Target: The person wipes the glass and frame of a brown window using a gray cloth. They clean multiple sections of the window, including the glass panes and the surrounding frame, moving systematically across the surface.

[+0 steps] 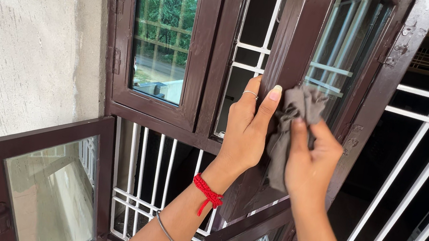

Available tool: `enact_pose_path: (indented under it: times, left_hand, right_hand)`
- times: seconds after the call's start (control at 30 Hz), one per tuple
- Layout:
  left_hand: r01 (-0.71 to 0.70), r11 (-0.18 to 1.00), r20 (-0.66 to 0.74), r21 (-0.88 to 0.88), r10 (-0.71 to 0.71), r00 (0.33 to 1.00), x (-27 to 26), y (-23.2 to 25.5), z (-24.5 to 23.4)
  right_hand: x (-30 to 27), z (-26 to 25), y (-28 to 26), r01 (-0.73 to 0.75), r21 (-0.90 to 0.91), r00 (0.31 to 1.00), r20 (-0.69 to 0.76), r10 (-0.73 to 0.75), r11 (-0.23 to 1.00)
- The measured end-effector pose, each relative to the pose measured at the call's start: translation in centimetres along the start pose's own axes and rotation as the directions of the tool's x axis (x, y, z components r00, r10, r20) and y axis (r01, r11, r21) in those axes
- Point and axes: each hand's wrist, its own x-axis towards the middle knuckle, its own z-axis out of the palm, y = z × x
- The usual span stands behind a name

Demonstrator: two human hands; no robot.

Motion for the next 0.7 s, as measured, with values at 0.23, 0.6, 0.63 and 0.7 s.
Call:
enact_pose_path:
  times: [0.23,0.6,0.63,0.7]
  left_hand:
    - [0.098,0.992,-0.004,0.077,-0.098,0.995,0.1,0.2,-0.1]
    - [0.008,0.998,-0.005,0.055,-0.008,1.000,0.0,-0.3,0.0]
    - [-0.042,0.998,-0.006,0.042,0.042,0.999,0.0,-0.3,0.0]
    - [-0.005,0.998,-0.009,0.058,0.006,1.000,0.1,-0.2,0.0]
  right_hand:
    - [-4.8,-0.6,1.1,-0.083,-0.058,0.996,0.007,0.084,0.995]
    - [-1.0,-0.3,0.1,-0.065,-0.043,0.998,0.003,0.065,0.997]
    - [-1.7,-0.5,0.5,-0.049,-0.055,0.999,0.002,0.049,0.997]
    - [-3.9,-0.8,1.1,-0.020,-0.077,1.000,0.004,0.020,0.997]
